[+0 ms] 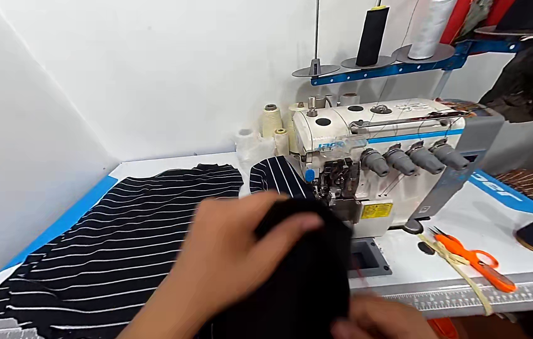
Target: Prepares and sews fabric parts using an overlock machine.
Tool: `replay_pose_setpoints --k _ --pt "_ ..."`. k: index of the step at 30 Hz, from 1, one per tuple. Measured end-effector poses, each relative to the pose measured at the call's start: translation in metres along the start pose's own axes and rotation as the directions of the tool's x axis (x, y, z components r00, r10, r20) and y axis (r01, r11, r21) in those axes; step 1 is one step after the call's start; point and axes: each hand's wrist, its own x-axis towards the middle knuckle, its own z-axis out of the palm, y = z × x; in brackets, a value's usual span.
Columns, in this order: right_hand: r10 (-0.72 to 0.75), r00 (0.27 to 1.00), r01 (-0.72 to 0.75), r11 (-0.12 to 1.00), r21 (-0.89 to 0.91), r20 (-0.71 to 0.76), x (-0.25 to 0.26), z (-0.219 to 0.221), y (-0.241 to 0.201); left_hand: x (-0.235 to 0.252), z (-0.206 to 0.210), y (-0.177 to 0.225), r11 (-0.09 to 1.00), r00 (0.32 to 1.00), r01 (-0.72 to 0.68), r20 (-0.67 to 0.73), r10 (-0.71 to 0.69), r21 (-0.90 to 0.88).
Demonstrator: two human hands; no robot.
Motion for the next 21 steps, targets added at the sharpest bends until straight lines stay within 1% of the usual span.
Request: replay_pose_setpoints --k 1,2,3,4,5,6,7,8,10,12,14,17,18,19,21 --pt "0.034 0.997 -0.037 0.998 -0.050 -0.063 0.010 0.000 0.018 0.012 0.019 -0.023 1.000 0.997 -0.022 0.074 0.022 0.001" --pt "0.074 0.990 -0.084 0.993 -0.081 -0.117 0.017 -0.001 0.038 0.018 0.037 -0.045 1.000 0.984 -0.004 0.176 0.009 -0.027" --pt "0.120 0.980 -0.136 0.986 -0.095 -0.158 0.022 -0.001 0.054 0.019 0.054 -0.064 0.997 0.962 0.044 0.271 -0.024 -0.069" --pt "0.172 0.968 -0.191 0.977 -0.094 -0.181 0.025 -0.001 0.063 0.018 0.066 -0.078 0.990 0.940 0.098 0.336 -0.057 -0.106" --pt "0.217 0.958 -0.236 0.968 -0.086 -0.188 0.028 -0.001 0.067 0.016 0.073 -0.087 0.982 0.931 0.128 0.357 -0.072 -0.136" --pt "0.244 0.950 -0.264 0.961 -0.085 -0.193 0.029 -0.003 0.066 0.016 0.074 -0.090 0.975 0.935 0.128 0.349 -0.058 -0.182" --pt "0.238 0.949 -0.263 0.960 -0.100 -0.209 0.030 -0.004 0.065 0.016 0.071 -0.089 0.964 0.943 0.107 0.333 -0.020 -0.244" --pt "0.199 0.951 -0.234 0.964 -0.128 -0.238 0.031 -0.005 0.065 0.016 0.068 -0.087 0.948 0.947 0.069 0.320 0.036 -0.311" --pt "0.029 0.946 -0.106 0.969 -0.224 -0.322 0.035 -0.009 0.067 0.015 0.062 -0.080 0.922 0.939 -0.014 0.311 0.145 -0.388" --pt "-0.137 0.919 0.008 0.944 -0.330 -0.371 0.044 -0.015 0.069 0.014 0.059 -0.075 0.905 0.929 -0.055 0.311 0.202 -0.422" --pt "-0.221 0.916 0.085 0.923 -0.376 -0.336 0.053 -0.020 0.069 0.013 0.058 -0.073 0.889 0.926 -0.059 0.307 0.219 -0.455" --pt "-0.296 0.924 0.218 0.929 -0.300 -0.243 0.059 -0.024 0.069 0.012 0.057 -0.071 0.887 0.926 -0.055 0.308 0.217 -0.459" --pt "-0.299 0.920 0.227 0.934 -0.277 -0.253 0.058 -0.027 0.067 0.012 0.057 -0.071 0.890 0.927 -0.057 0.307 0.216 -0.452" --pt "-0.267 0.917 0.200 0.950 -0.238 -0.297 0.056 -0.031 0.066 0.012 0.057 -0.071 0.895 0.930 -0.059 0.302 0.211 -0.442" --pt "-0.122 0.892 0.082 0.991 -0.110 -0.435 0.051 -0.044 0.068 0.011 0.055 -0.072 0.910 0.941 -0.045 0.289 0.178 -0.413"
